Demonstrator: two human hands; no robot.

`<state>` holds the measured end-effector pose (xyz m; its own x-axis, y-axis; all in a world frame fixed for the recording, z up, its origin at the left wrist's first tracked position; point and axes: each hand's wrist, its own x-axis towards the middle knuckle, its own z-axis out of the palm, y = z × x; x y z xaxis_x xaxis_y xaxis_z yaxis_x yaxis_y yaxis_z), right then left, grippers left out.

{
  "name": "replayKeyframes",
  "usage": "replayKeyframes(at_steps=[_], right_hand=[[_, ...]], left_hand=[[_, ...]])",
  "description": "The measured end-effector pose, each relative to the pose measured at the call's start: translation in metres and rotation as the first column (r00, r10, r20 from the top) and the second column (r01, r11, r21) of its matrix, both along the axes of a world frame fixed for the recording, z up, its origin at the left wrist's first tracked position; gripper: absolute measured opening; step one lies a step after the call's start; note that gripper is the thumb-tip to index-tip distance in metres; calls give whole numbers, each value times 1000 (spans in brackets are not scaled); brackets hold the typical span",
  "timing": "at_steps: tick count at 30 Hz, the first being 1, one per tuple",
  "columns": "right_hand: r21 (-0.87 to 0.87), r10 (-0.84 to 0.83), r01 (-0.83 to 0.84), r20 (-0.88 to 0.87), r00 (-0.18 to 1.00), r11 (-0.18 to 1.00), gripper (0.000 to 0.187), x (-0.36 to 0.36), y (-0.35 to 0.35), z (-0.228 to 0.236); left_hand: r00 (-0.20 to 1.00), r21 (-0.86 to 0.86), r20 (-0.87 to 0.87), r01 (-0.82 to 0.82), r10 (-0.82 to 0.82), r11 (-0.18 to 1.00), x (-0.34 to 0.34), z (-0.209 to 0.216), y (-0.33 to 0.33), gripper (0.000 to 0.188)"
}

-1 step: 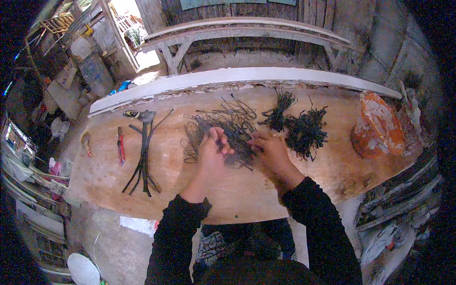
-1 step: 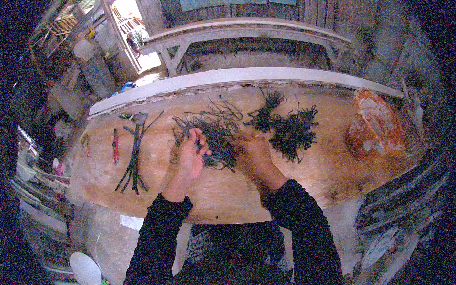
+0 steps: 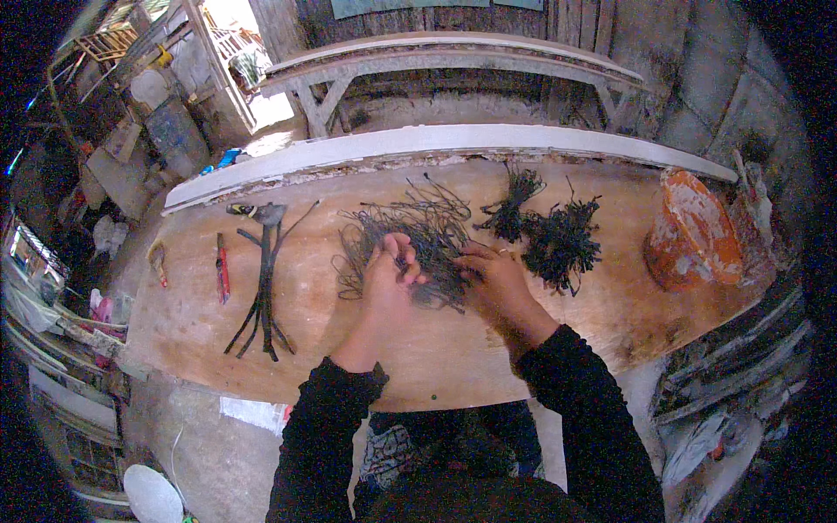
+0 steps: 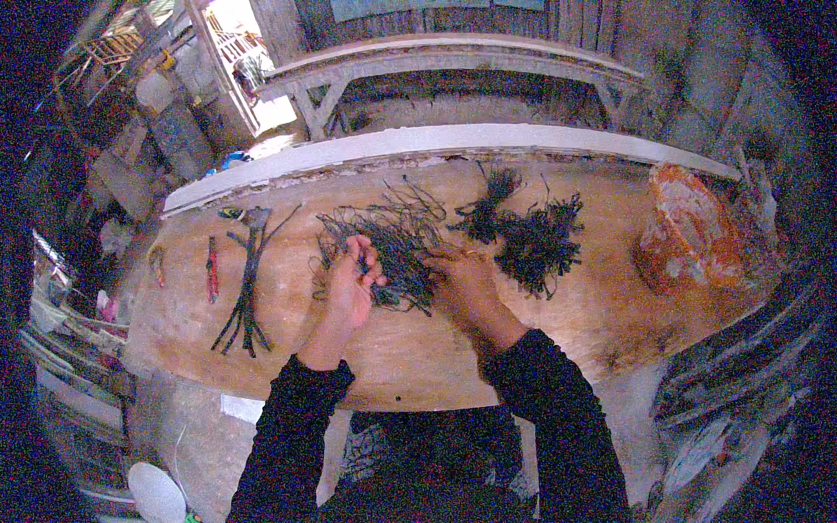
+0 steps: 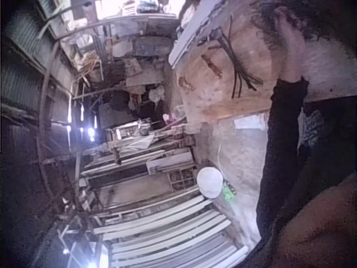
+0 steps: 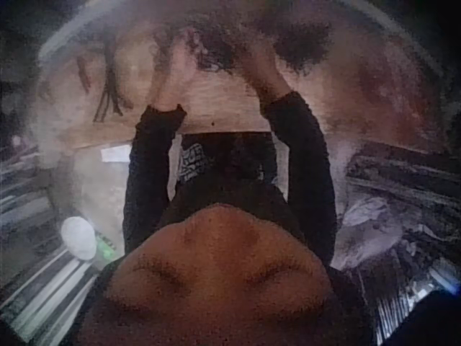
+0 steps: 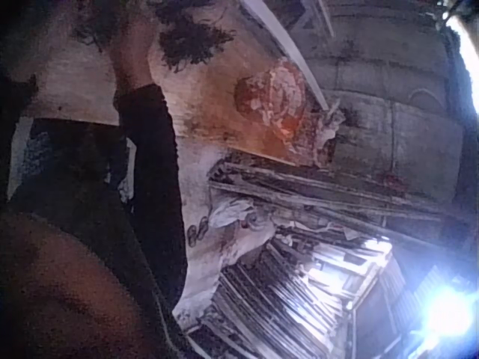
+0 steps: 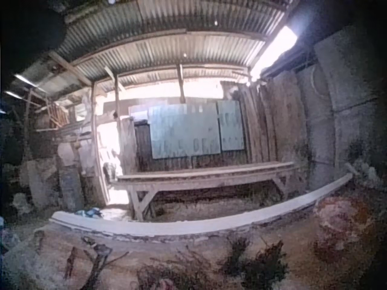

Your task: The person sorts and organizes a pile of black cables on a wooden workbench. They repeatedly pick up bundles, separate strands, and place them into neat piles. A child walks through the background during the task.

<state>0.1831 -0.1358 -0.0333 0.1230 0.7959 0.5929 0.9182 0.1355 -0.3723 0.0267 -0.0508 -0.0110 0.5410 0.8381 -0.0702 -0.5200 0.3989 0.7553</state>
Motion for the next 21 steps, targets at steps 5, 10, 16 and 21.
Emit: replayKeyframes(at_steps=[5,10,16,21], right_hand=[[-271,-80,38,-146,986,962,16,-11,-5,19],[-266,-85,53,-110,990,963,12,0,-2,18],[12,19,-17,-233,972,1000,9,-1,-4,24],[141,201,-153,-442,874,978,9,-12,-8,26]], left_hand=[[978,-125,205,0,26,992,-5,9,2,37],[962,-3,258,-87,85,996,-8,8,15,28],[963,39,181,-210,200,977,-5,-8,23,26],[989,87,148,-30,17,996,6,-7,7,63]])
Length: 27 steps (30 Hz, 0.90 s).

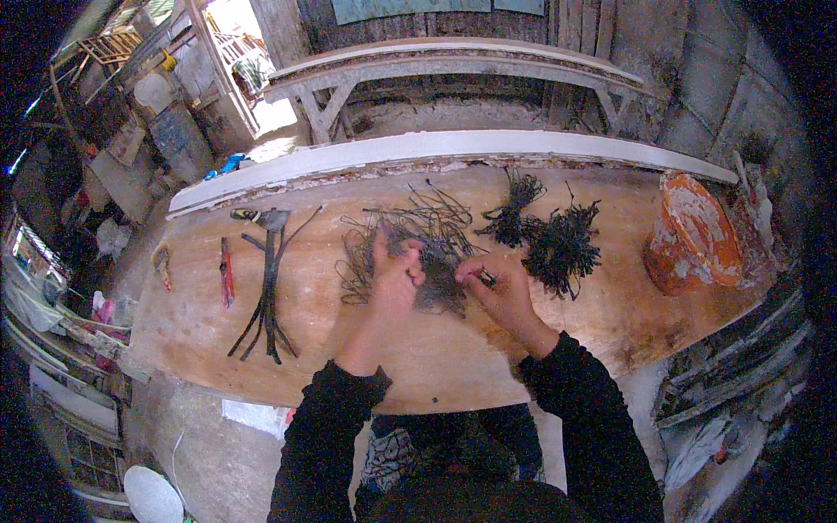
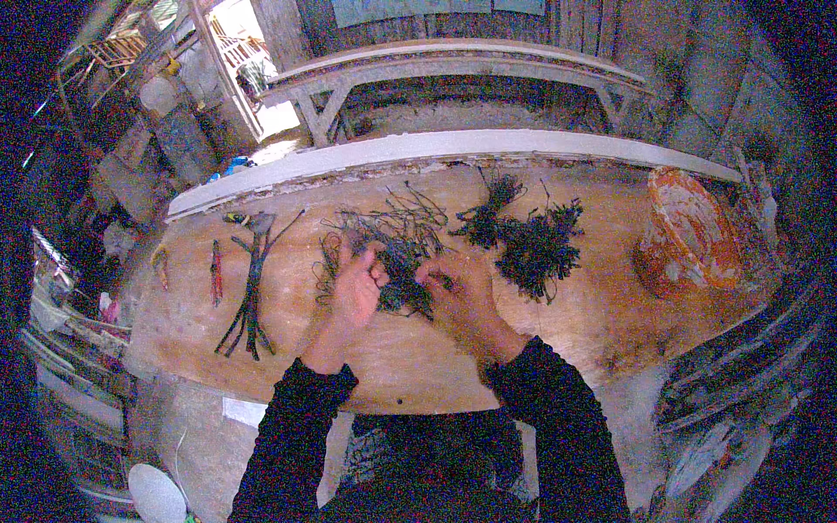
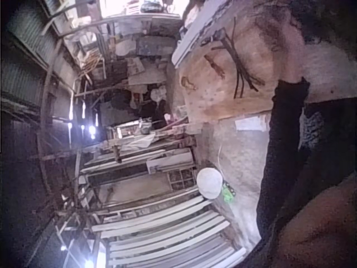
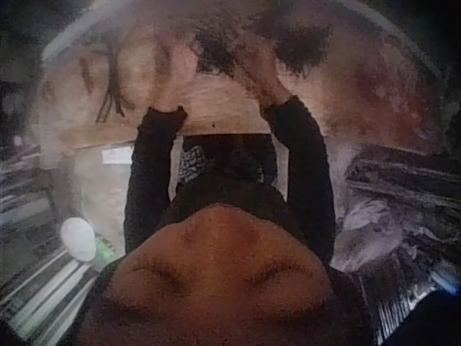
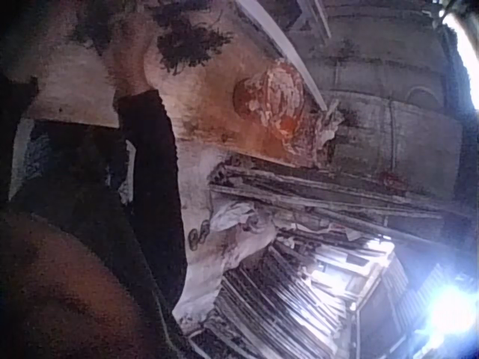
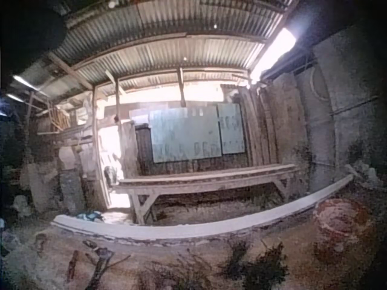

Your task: The person sorts and organizes a pile of black cables on a wooden workbench. They repeatedly pick up bundles, separate strands, and place them into neat piles. A child walks through the background during the task.

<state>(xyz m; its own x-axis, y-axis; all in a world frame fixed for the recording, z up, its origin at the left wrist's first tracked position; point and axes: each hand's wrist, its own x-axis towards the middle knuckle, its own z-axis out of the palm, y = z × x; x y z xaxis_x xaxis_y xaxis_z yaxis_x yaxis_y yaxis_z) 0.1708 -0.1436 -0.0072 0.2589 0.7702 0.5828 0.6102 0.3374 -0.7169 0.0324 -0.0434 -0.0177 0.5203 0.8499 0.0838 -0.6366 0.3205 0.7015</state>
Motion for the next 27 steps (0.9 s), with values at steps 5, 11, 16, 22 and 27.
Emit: replayKeyframes(at_steps=[5,11,16,22,27], right_hand=[[-51,71,-72,-18,997,996,7,-14,-4,1],[10,134,-136,96,986,991,12,-15,-5,-5],[-18,173,-173,168,971,985,12,-17,-9,4],[17,98,-101,120,988,995,8,-13,-9,5],[-155,-193,184,-48,980,971,10,20,3,8]], left_hand=[[975,63,-150,177,-166,982,3,-5,-10,48],[959,-79,-73,269,-275,960,5,8,-21,46],[938,-84,-139,307,-316,948,4,6,-21,34],[966,18,-197,177,-170,984,3,-1,-11,33],[990,-21,-66,125,-126,992,0,10,-7,29]])
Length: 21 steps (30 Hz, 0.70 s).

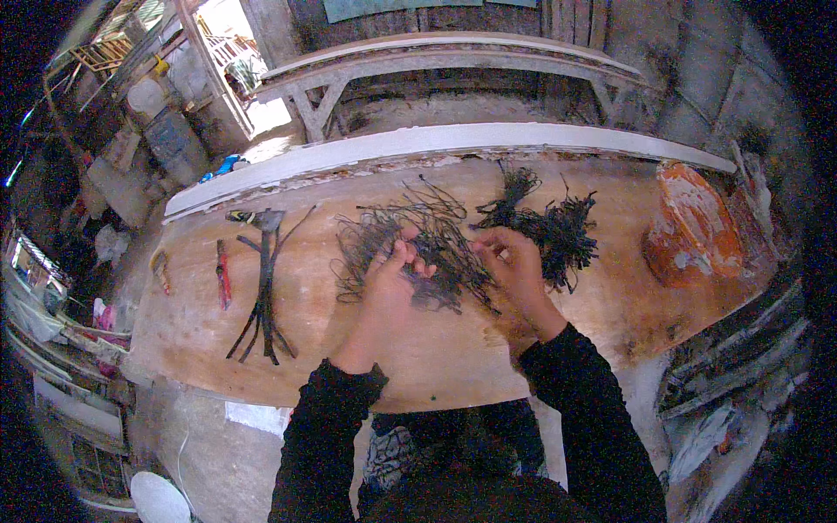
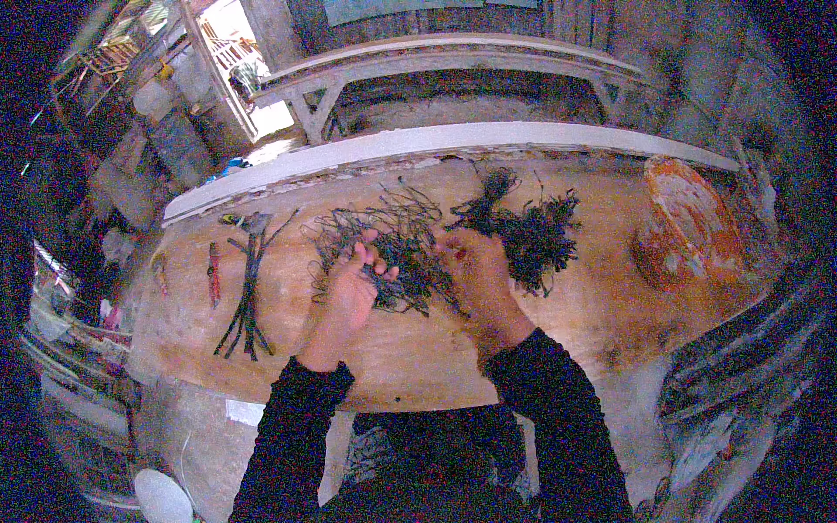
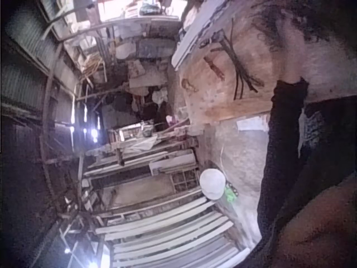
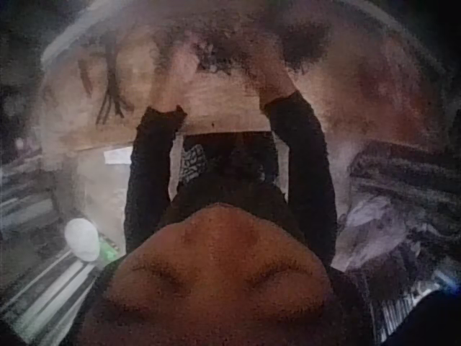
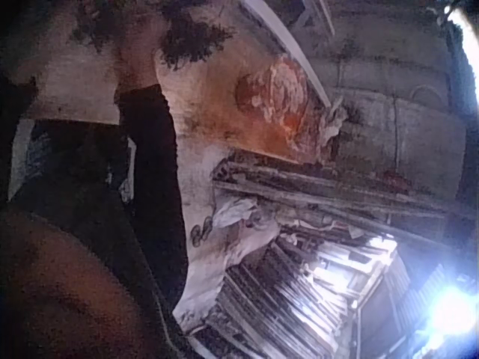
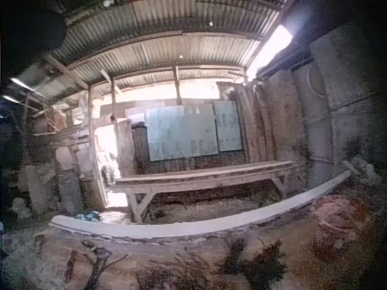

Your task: The person sorts and organizes a pile of black cables on a wooden workbench. They repeatedly pick up bundles, separate strands, and place them into neat piles. A child walks through the background during the task.

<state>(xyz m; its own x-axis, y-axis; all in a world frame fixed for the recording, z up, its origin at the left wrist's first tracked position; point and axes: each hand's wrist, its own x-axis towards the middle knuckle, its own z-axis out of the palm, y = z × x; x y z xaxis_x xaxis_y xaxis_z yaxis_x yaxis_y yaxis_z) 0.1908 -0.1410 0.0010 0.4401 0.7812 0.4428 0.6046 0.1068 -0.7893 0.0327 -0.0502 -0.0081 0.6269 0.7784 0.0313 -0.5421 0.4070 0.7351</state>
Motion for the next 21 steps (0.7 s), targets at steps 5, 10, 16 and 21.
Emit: replayKeyframes(at_steps=[5,10,16,21], right_hand=[[-324,-68,111,142,988,940,16,18,-5,1],[-524,26,194,384,923,830,18,9,-1,-6],[-410,-38,199,367,929,890,16,12,1,-8],[-227,17,-40,-101,995,973,7,10,0,-2]], left_hand=[[1000,-10,-25,-9,9,1000,-5,8,2,33],[999,-15,33,38,-37,999,-9,4,7,41],[995,-18,20,95,-95,995,-10,6,9,33],[999,-33,-11,43,-44,999,-6,-2,6,28]])
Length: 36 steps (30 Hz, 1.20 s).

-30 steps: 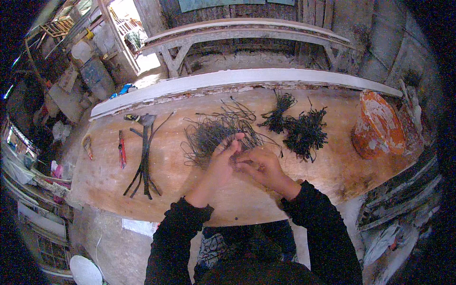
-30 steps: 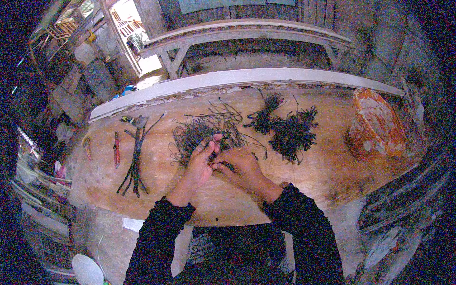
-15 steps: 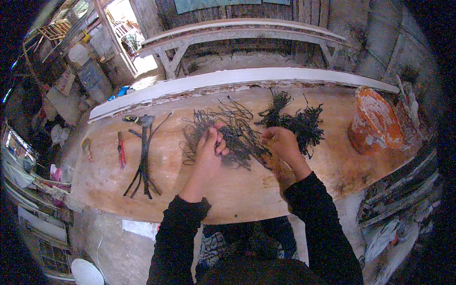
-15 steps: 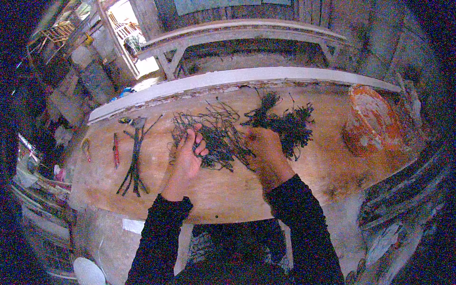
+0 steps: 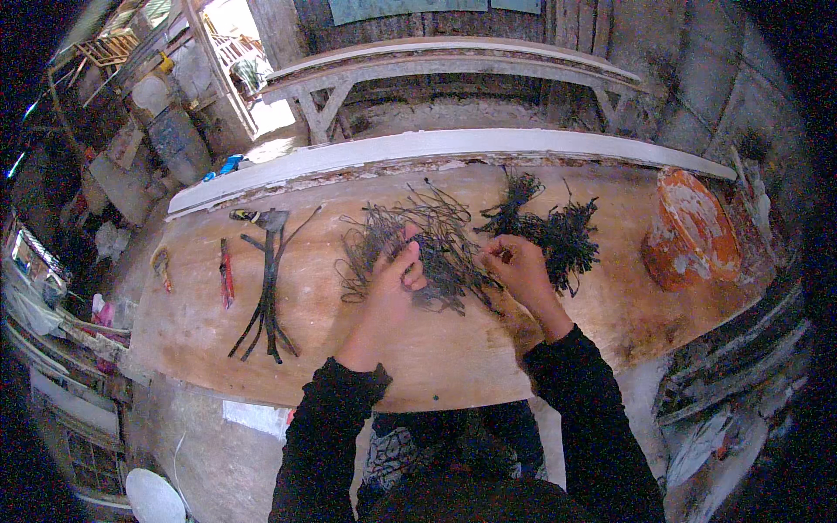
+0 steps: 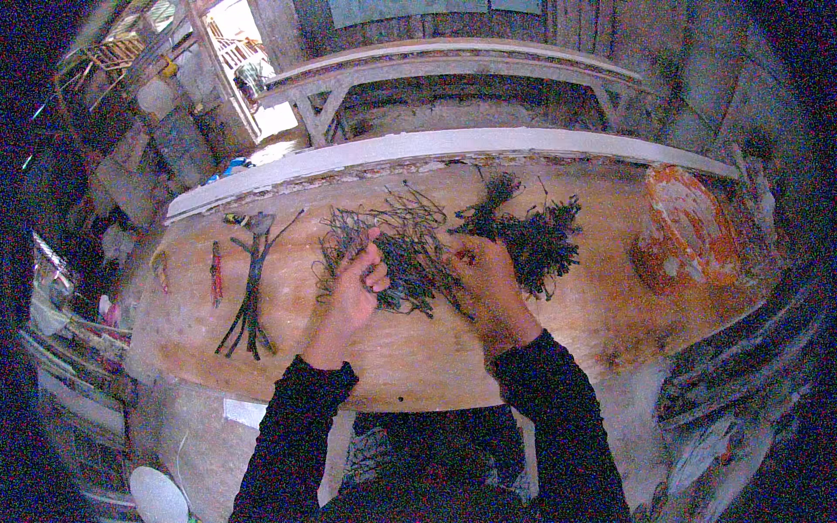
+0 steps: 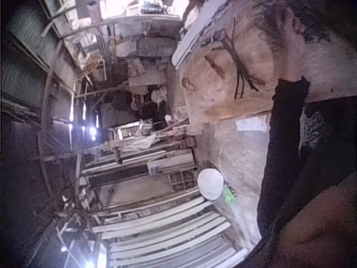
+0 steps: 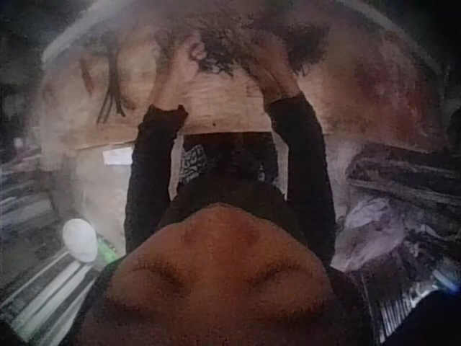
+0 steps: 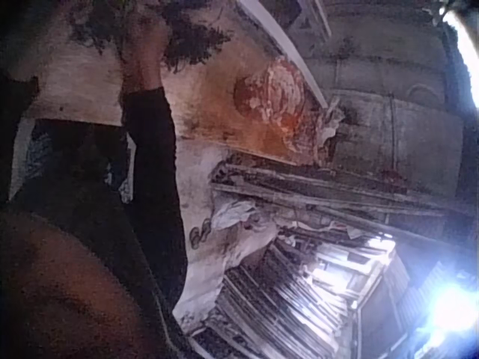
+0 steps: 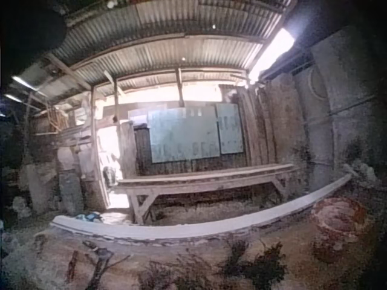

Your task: The person sorts and organizes a pile of black cables on a wooden workbench. They repeatedly pick up bundles, separate strands, and place them into neat piles. A child walks through the background during the task.

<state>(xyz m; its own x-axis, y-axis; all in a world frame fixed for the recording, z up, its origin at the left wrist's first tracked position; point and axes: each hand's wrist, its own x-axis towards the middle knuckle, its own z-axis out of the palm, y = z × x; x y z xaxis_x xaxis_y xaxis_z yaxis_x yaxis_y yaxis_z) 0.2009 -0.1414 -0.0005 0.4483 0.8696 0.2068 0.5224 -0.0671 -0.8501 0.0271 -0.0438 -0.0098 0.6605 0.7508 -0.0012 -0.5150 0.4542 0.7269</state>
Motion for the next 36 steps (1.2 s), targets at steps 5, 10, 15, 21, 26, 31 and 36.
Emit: replayKeyframes(at_steps=[5,10,15,21,26,31,36], right_hand=[[249,305,-279,-70,950,927,6,-32,-8,0],[149,339,-325,-78,938,934,9,-40,-8,-7],[-15,11,-8,223,975,1000,12,-17,2,-9],[-69,9,33,531,847,997,22,-12,3,-17],[-187,20,57,386,922,981,20,-13,2,-13],[-97,-33,83,437,899,992,24,-6,0,-10],[83,-137,117,314,939,990,20,-2,2,-7]], left_hand=[[983,104,-168,-62,79,993,12,-3,-12,27],[959,193,-280,2,53,981,11,-9,-15,24],[991,143,-117,-47,65,989,8,-12,-5,26],[990,160,-80,-106,120,981,-2,13,-10,37],[971,218,3,-235,241,947,-10,19,5,55],[959,194,41,-282,280,939,-19,23,14,55],[974,-1,63,-218,218,976,-19,13,21,39]])
